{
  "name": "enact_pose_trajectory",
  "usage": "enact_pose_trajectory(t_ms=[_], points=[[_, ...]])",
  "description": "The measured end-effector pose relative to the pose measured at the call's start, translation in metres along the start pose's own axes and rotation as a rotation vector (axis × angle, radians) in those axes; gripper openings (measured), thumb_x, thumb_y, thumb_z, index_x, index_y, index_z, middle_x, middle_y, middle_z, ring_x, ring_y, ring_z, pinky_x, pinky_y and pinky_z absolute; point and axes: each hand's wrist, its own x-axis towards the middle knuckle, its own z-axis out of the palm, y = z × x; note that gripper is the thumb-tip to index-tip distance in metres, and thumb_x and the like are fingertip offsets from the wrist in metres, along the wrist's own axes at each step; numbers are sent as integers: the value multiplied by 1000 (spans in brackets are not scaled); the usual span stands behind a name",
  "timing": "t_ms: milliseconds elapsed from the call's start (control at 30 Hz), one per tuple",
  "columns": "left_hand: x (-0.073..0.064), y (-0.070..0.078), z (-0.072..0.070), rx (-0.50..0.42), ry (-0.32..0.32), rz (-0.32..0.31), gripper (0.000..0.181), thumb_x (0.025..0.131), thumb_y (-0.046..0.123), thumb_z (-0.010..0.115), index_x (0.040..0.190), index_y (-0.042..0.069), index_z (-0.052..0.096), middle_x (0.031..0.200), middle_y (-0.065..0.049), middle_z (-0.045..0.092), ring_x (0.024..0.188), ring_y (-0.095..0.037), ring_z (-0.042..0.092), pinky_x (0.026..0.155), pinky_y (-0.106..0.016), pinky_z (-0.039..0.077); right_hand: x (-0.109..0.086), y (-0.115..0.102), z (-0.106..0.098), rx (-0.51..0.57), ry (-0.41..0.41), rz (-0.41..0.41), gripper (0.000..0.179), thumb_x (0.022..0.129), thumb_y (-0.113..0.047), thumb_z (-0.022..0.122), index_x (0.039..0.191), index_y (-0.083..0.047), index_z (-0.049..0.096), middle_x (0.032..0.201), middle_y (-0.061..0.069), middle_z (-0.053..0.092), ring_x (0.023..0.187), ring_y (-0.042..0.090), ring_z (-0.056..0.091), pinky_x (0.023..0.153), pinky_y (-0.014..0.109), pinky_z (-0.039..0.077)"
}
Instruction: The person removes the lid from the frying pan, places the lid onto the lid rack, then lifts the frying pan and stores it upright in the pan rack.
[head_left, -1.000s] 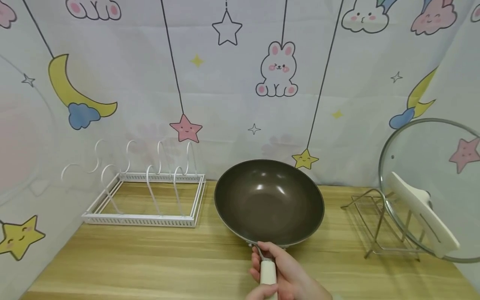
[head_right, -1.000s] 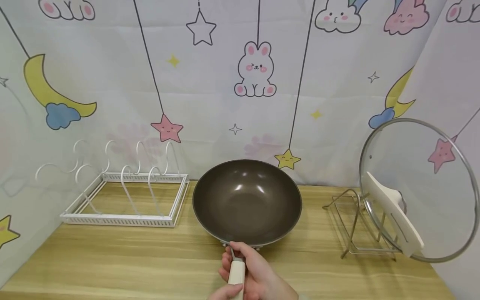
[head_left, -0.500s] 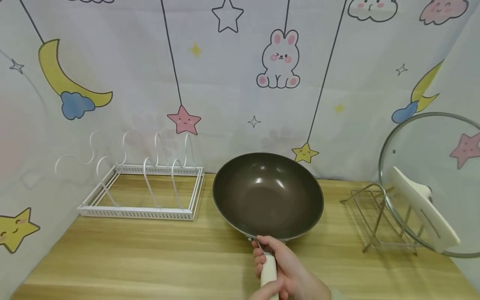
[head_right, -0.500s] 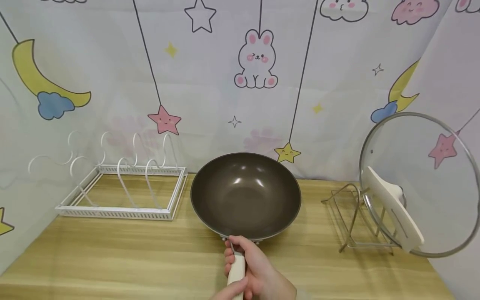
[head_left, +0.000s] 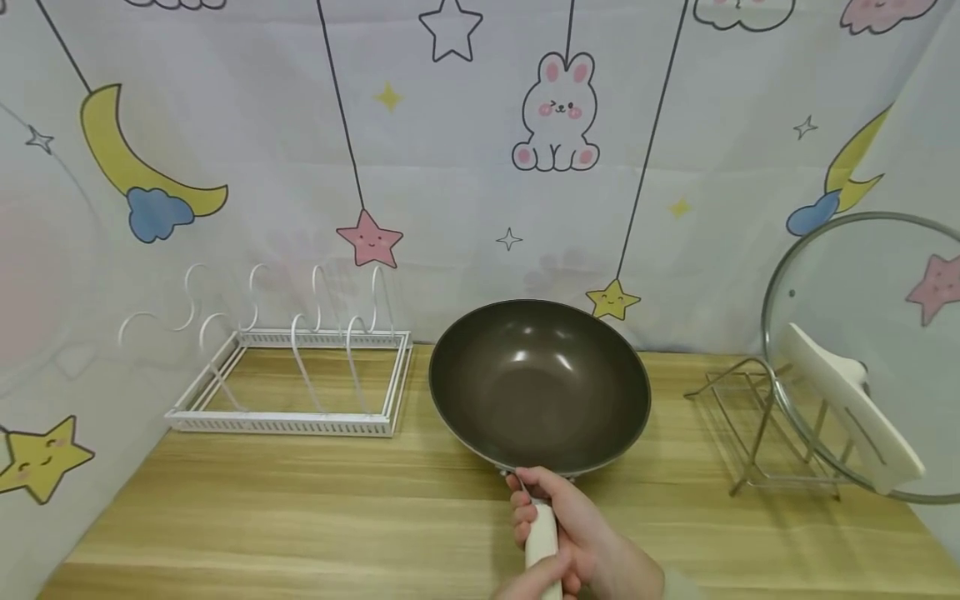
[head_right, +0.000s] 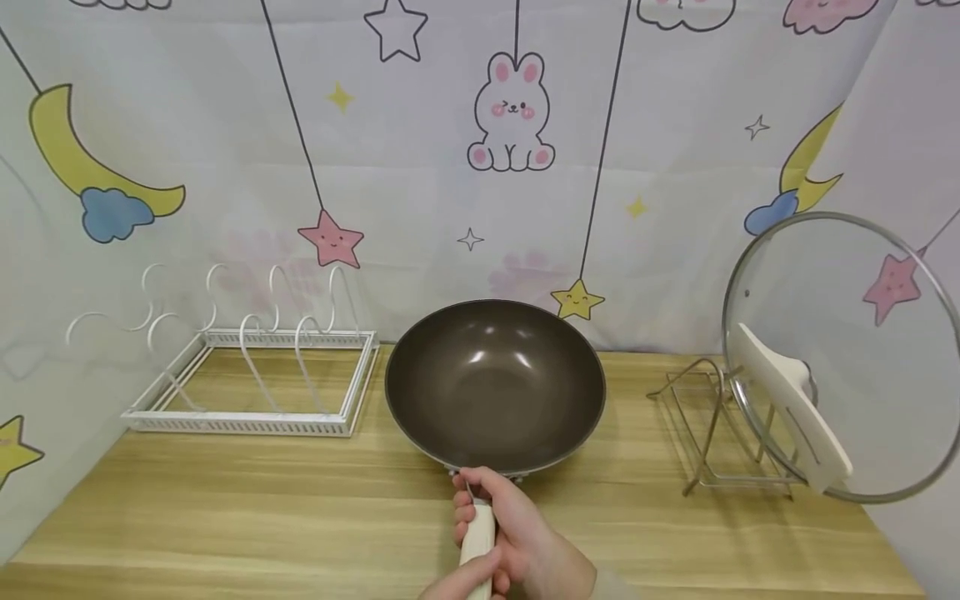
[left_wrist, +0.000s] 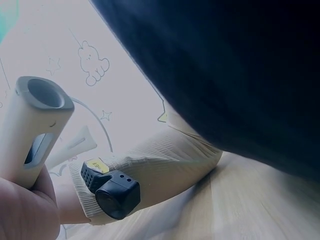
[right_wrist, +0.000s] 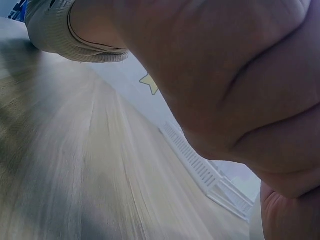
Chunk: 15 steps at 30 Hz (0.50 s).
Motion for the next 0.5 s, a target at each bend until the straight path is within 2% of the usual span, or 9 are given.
enact_pose_trajectory(t_ms=[100,267,367,500], points=[[0,2,0,-9,6,-5,28,94,34,49,69,23,56,59,13,47,54,5,45,56,-7,39,0,-2,0,-11,-9,-9,12,97,-24,46,95,-12,48,67,-11,48,54,-3,46,56,12,47],[-1,5,-1,-18,-49,-36,27,94,35,49,70,23,56,61,13,47,54,6,46,56,-7,39,2,-1,-2,-32,-11,-27,11,99,-23,45,96,-13,48,70,-11,50,58,-4,49,58,11,48],[-2,6,-1,-16,-65,-46,27,94,37,49,71,24,56,61,14,47,55,6,47,57,-7,40,3,0,-3,-58,-7,-39,11,99,-23,44,96,-14,50,73,-12,57,62,-4,56,60,12,50],[-2,9,-4,-93,-167,-62,31,97,41,46,72,25,57,60,16,47,53,7,45,57,-7,38,4,-2,-4,-51,-70,-52,12,100,-20,42,97,-14,51,77,-10,65,67,-1,64,64,13,53]])
